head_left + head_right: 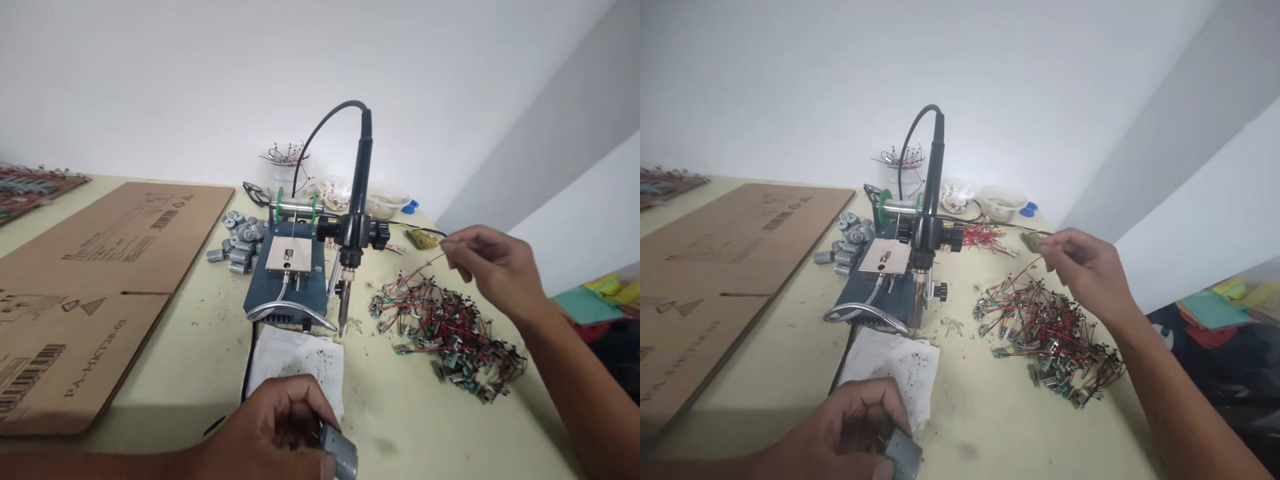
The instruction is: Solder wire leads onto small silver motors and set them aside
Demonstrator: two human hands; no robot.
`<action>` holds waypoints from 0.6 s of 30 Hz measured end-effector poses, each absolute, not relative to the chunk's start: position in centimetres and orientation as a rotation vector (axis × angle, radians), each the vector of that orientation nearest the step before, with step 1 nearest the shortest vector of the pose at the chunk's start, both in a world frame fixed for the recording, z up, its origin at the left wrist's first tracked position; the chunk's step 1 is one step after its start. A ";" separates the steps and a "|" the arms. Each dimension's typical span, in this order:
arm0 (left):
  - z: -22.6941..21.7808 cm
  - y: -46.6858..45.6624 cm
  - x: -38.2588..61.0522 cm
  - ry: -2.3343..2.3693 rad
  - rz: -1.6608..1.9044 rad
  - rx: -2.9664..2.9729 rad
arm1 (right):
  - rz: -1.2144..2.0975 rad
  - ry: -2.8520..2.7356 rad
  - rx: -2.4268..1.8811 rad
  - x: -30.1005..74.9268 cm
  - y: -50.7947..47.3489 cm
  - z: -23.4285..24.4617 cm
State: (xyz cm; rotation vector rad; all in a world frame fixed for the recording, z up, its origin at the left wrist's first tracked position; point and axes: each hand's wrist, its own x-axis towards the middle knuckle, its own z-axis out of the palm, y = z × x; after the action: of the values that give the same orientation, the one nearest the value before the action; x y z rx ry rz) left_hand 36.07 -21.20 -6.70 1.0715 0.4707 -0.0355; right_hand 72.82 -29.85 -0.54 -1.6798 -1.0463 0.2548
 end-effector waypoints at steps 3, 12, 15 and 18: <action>-7.3 -21.1 35.9 0.440 -0.027 1.091 | 0.367 -1.108 -1.744 72.9 -30.0 -0.5; -7.6 -20.9 35.8 0.460 -0.074 1.153 | 0.416 -1.191 -1.815 71.8 -30.8 0.6; -7.8 -20.9 35.8 0.467 -0.062 1.168 | 0.211 -1.122 -1.697 71.6 -30.7 0.1; -7.8 -20.9 35.7 0.457 -0.055 1.186 | -0.060 -1.036 -1.591 71.7 -30.5 -0.3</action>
State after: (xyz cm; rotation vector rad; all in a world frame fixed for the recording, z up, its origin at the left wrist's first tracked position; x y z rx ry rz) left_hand 35.73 -20.94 -7.81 1.1865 0.4570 -0.0547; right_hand 71.71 -30.48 -0.27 -1.5907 -1.0356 -0.0601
